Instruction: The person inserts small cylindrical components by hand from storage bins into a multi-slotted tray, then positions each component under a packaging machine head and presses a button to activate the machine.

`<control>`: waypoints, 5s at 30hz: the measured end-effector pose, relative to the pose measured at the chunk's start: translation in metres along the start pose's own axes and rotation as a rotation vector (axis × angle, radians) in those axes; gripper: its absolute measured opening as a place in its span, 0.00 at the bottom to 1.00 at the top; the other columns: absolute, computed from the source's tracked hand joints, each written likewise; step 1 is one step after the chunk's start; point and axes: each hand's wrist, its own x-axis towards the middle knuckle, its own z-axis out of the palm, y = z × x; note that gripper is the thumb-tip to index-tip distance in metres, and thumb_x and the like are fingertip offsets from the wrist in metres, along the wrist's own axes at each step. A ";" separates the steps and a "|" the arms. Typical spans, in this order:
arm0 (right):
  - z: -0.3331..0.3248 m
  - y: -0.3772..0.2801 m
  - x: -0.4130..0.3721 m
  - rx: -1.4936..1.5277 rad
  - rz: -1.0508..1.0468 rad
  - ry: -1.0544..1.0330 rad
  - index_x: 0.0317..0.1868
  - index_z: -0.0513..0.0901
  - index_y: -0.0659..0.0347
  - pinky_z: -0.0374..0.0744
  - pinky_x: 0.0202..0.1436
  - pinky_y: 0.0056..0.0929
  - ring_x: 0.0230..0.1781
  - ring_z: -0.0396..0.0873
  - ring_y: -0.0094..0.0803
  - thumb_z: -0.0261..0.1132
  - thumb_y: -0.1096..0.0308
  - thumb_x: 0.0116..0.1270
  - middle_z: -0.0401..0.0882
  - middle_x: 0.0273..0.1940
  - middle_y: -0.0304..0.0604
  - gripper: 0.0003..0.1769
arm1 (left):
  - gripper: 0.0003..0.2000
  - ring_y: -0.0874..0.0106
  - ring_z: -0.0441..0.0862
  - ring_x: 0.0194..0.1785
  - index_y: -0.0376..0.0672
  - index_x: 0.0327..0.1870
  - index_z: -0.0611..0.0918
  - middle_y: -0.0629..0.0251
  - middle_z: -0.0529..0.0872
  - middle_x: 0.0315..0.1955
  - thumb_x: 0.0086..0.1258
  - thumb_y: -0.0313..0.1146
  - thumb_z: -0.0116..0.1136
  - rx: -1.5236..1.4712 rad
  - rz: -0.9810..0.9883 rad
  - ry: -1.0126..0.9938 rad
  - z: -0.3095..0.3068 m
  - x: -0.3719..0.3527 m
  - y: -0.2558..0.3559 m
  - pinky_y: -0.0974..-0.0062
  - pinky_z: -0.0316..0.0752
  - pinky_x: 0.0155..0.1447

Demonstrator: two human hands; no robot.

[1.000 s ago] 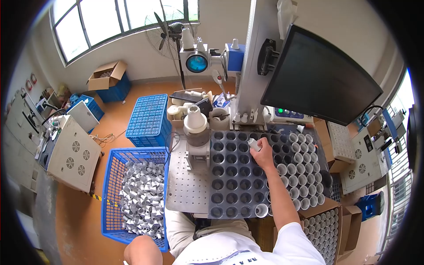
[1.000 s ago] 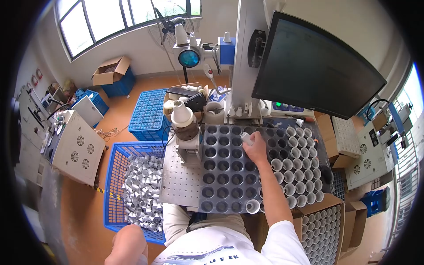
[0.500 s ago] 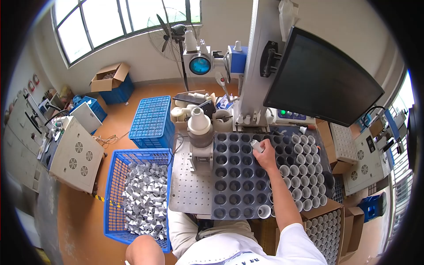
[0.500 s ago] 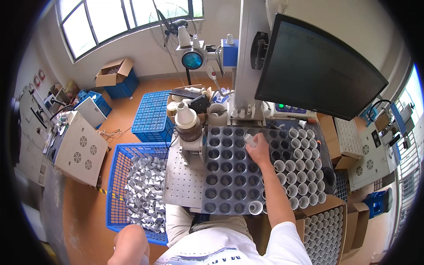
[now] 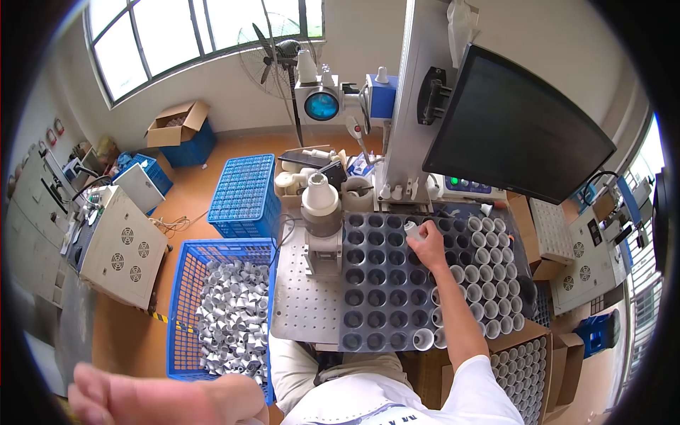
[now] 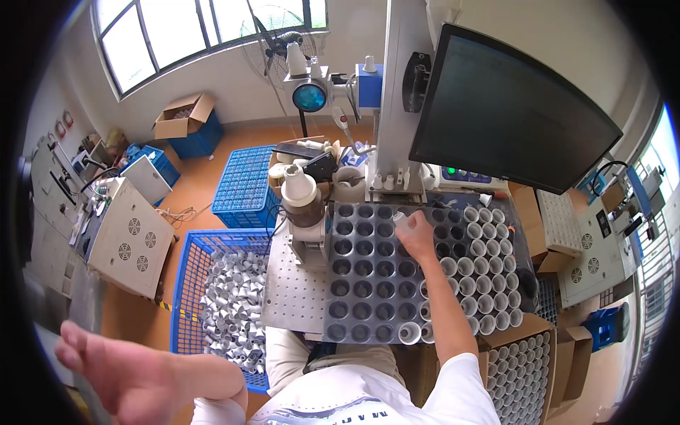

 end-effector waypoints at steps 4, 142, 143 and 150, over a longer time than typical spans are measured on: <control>-0.016 -0.067 0.024 0.626 0.079 -0.063 0.32 0.70 0.60 0.75 0.40 0.24 0.34 0.74 0.22 0.72 0.70 0.58 0.76 0.32 0.37 0.15 | 0.37 0.62 0.78 0.56 0.29 0.41 0.83 0.51 0.83 0.53 0.69 0.66 0.49 0.162 -0.627 -0.308 0.049 -0.096 -0.146 0.62 0.65 0.69; 0.047 -0.227 0.030 0.546 -0.320 -0.189 0.34 0.72 0.61 0.75 0.43 0.25 0.37 0.74 0.23 0.76 0.65 0.58 0.80 0.37 0.38 0.18 | 0.12 0.72 0.75 0.24 0.34 0.13 0.78 0.63 0.80 0.16 0.47 0.26 0.39 0.335 -1.051 -0.391 0.022 -0.133 -0.194 0.77 0.71 0.37; 0.053 -0.226 0.030 0.550 -0.317 -0.181 0.34 0.72 0.61 0.75 0.43 0.25 0.36 0.74 0.23 0.75 0.64 0.59 0.81 0.37 0.38 0.18 | 0.13 0.74 0.76 0.24 0.33 0.14 0.78 0.62 0.81 0.18 0.47 0.25 0.37 0.380 -0.985 -0.312 -0.008 -0.132 -0.188 0.79 0.73 0.35; 0.074 -0.214 0.021 0.717 -0.322 -0.143 0.33 0.71 0.63 0.77 0.49 0.31 0.44 0.79 0.33 0.72 0.64 0.64 0.82 0.53 0.49 0.17 | 0.11 0.50 0.77 0.46 0.28 0.39 0.76 0.44 0.81 0.40 0.57 0.23 0.46 1.369 -0.863 -0.548 -0.275 -0.301 -0.139 0.57 0.70 0.55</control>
